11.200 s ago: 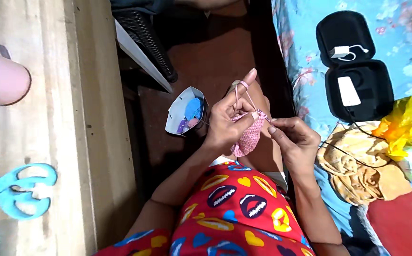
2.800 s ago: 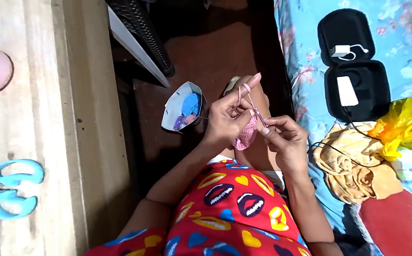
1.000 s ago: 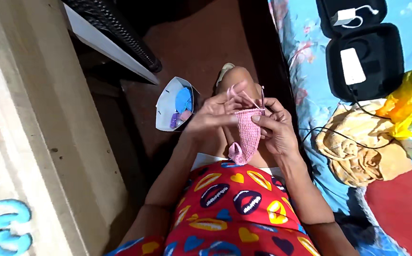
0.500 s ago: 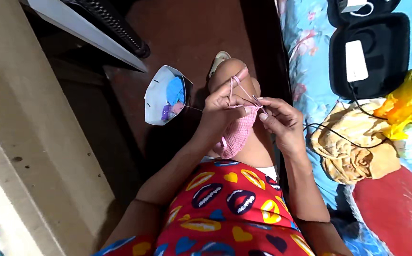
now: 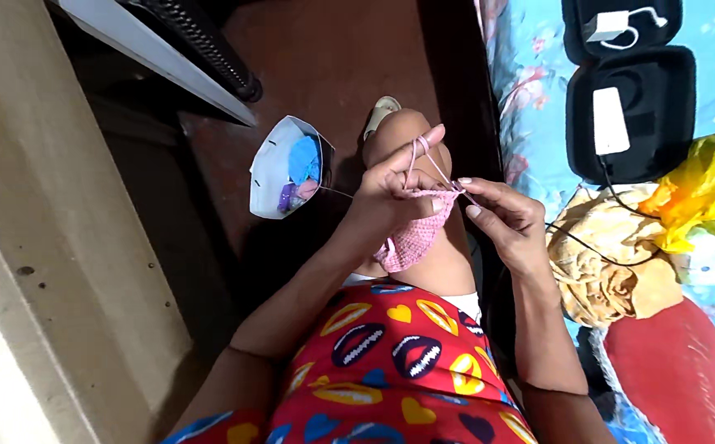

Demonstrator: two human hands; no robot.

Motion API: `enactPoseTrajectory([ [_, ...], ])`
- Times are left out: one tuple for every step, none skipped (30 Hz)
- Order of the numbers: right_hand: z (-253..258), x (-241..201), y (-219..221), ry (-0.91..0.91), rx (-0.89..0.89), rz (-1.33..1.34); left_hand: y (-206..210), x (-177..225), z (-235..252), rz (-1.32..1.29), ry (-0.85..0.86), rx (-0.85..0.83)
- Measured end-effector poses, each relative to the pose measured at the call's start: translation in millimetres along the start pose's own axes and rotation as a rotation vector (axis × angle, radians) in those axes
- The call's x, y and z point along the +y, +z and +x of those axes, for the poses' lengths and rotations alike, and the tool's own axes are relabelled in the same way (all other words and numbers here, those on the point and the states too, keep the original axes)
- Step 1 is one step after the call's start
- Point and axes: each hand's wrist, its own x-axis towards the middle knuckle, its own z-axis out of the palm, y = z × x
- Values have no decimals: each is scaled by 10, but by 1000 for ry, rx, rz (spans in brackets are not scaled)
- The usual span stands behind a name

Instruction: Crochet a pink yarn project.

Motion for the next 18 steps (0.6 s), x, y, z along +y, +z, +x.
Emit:
enactPoseTrajectory([
  [1,-13,9,3,-6,4,2,-11,-4,6,15,21],
  [4,-26,20,13,-10,3,5,-23,-9,14,34,40],
  [8,-43,38,25,-10,-2,14,-26,-16,22,49,60],
  [13,-59,55,32,-8,-10,28,-22,-26,32,60,75],
  [16,-72,62,31,-13,-16,39,-16,-38,39,66,84],
  [17,-81,61,22,-21,-15,45,-9,-47,47,70,84],
  [18,-86,53,7,-31,-12,49,-2,-52,53,74,81],
  [15,-82,44,-12,-39,-6,50,-1,-53,52,74,80],
  [11,-73,34,-31,-41,-4,50,0,-53,44,73,80],
  [6,-67,18,-46,-43,-12,50,6,-55,36,70,84],
  [3,-68,-3,-59,-51,-26,54,13,-56,29,70,88],
  [-3,-73,-29,-71,-61,-46,54,17,-58,24,71,93],
  [-7,-81,-57,-83,-71,-76,56,25,-58,20,73,93],
  [-10,-99,-81,-91,-77,-123,59,36,-58,23,77,91],
  [-14,-118,-104,-99,-85,-186,68,50,-58,32,82,89],
  [-16,-137,-128,-108,-92,-259,77,61,-59,46,88,91],
  [-19,-153,-152,-115,-100,-329,86,68,-62,66,98,97],
  [-24,-167,-176,-123,-108,-399,95,75,-65,99,111,104],
])
